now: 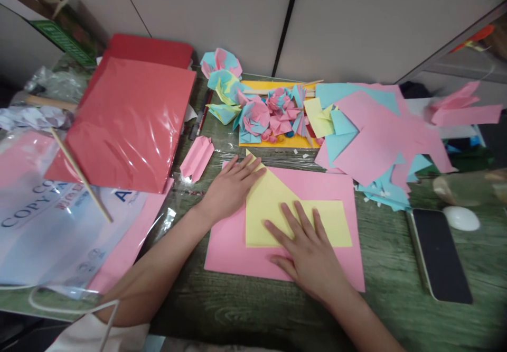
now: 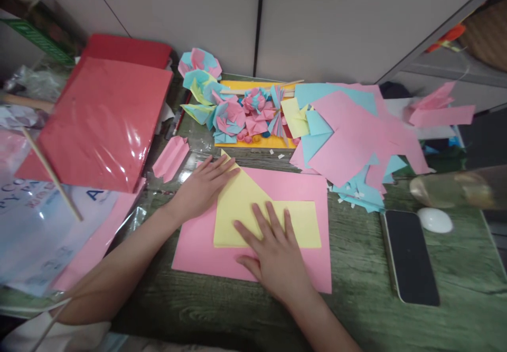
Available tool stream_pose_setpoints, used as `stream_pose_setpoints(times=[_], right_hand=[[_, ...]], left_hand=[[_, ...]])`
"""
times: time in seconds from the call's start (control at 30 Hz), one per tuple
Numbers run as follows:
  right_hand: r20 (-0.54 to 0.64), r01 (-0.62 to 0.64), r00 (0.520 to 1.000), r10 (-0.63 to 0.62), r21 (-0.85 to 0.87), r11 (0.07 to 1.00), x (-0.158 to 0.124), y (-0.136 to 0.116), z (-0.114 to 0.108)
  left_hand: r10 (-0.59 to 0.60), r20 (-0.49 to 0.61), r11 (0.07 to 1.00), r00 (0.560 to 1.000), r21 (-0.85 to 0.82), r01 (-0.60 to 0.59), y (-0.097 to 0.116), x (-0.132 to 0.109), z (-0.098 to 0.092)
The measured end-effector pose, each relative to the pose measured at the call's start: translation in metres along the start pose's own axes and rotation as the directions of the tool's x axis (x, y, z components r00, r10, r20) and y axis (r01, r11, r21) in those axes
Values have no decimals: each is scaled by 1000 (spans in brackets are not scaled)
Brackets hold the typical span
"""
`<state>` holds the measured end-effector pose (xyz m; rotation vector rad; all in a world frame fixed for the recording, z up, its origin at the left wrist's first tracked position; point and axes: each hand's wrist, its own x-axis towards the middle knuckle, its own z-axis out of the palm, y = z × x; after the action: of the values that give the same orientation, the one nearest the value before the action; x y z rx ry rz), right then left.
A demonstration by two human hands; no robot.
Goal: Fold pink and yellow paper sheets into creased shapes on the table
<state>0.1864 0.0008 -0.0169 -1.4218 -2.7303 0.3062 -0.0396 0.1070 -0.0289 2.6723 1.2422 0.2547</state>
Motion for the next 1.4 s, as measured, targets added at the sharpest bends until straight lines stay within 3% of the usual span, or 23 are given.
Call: stream_pose_setpoints(times=[0.43, 0.67, 0.83, 1.07, 1.4], right_hand=[[13, -2, 1000, 2, -13, 1000, -1, -1, 0], [24, -1, 1000, 1, 3, 1000, 0, 0, -1], [23, -9, 1000, 8, 32, 999, 1, 0, -3], [48, -12, 999, 10, 42, 999, 1, 1, -6], [51, -37, 998, 34, 57, 998, -1, 1, -5]], left_hand=[[0, -13, 1000, 1000, -18, 0, -1, 0, 1], [101, -176, 995, 979, 1, -103, 21, -10, -8], [54, 43, 997, 998, 59, -56, 48, -28, -9], [123, 38, 992, 992, 24, -123, 52, -49, -5], [166, 30, 986, 986, 16, -166, 46, -52, 1]])
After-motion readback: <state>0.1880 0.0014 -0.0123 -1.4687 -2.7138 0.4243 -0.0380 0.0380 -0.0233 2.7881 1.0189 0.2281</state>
